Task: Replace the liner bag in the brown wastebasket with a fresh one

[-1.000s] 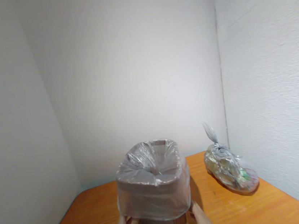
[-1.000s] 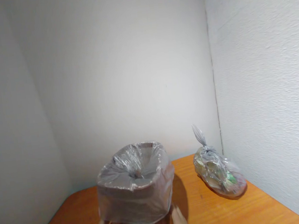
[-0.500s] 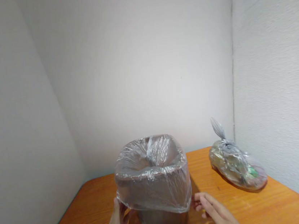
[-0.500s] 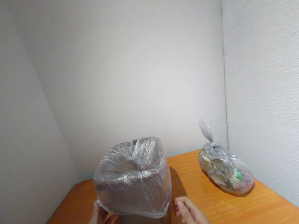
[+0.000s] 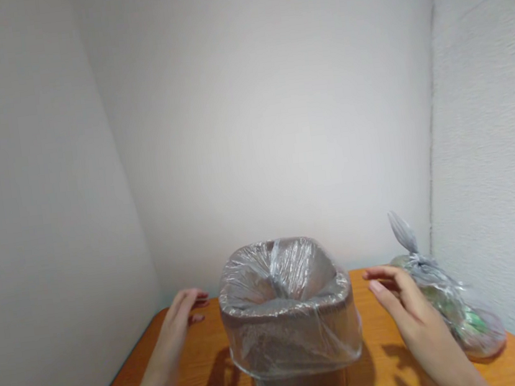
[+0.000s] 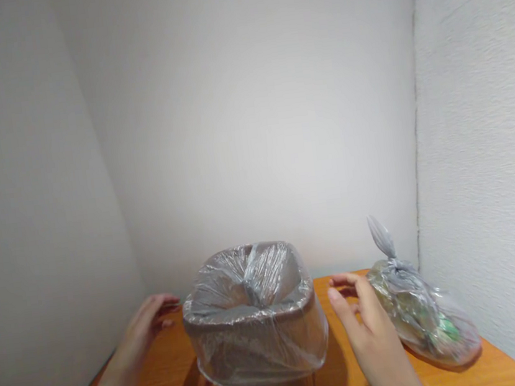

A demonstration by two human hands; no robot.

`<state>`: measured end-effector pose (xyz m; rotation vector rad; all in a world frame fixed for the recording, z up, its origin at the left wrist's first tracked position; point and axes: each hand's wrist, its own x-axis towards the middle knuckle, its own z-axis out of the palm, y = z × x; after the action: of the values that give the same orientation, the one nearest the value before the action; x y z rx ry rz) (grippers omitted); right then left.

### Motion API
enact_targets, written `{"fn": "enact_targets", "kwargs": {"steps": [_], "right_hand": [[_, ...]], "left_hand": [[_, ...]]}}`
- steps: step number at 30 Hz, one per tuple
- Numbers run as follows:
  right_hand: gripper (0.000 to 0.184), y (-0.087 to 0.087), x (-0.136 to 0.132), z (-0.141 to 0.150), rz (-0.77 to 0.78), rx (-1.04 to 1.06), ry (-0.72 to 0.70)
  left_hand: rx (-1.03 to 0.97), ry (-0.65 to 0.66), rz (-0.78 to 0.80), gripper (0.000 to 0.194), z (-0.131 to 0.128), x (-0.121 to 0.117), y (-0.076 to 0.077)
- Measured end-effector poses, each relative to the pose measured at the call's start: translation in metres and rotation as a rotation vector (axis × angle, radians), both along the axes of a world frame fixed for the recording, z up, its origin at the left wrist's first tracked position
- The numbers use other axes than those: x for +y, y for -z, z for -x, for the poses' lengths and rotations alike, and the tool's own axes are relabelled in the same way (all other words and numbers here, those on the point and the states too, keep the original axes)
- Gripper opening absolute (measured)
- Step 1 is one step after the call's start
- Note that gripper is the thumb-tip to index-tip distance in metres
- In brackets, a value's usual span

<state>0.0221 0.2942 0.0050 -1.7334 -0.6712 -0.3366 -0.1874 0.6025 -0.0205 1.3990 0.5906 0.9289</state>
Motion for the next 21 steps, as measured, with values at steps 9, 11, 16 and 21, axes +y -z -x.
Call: {"fn": "enact_targets", "kwargs": {"steps": [9,11,16,21], "right_hand": [[0.053,-0.063,0.023,-0.003,0.457,-0.235,-0.157],[0.046,-0.086,0.007,0.016,0.471,-0.406,-0.039],[0.029,-0.127,0.021,0.081,0.834,-0.436,-0.584],[0.022,-0.074,0.082,0.09,1.091,-0.319,-0.725]], "left_hand": [[0.479,0.271,-0.138,0.038,-0.043,-0.023,-0.074],[0.435,0.253,-0.176,0.038,-0.029,-0.042,-0.067],[0.412,0.205,-0.419,0.038,0.005,-0.095,-0.051],[0.406,0.2,-0.448,0.037,0.022,-0.125,-0.045]]}}
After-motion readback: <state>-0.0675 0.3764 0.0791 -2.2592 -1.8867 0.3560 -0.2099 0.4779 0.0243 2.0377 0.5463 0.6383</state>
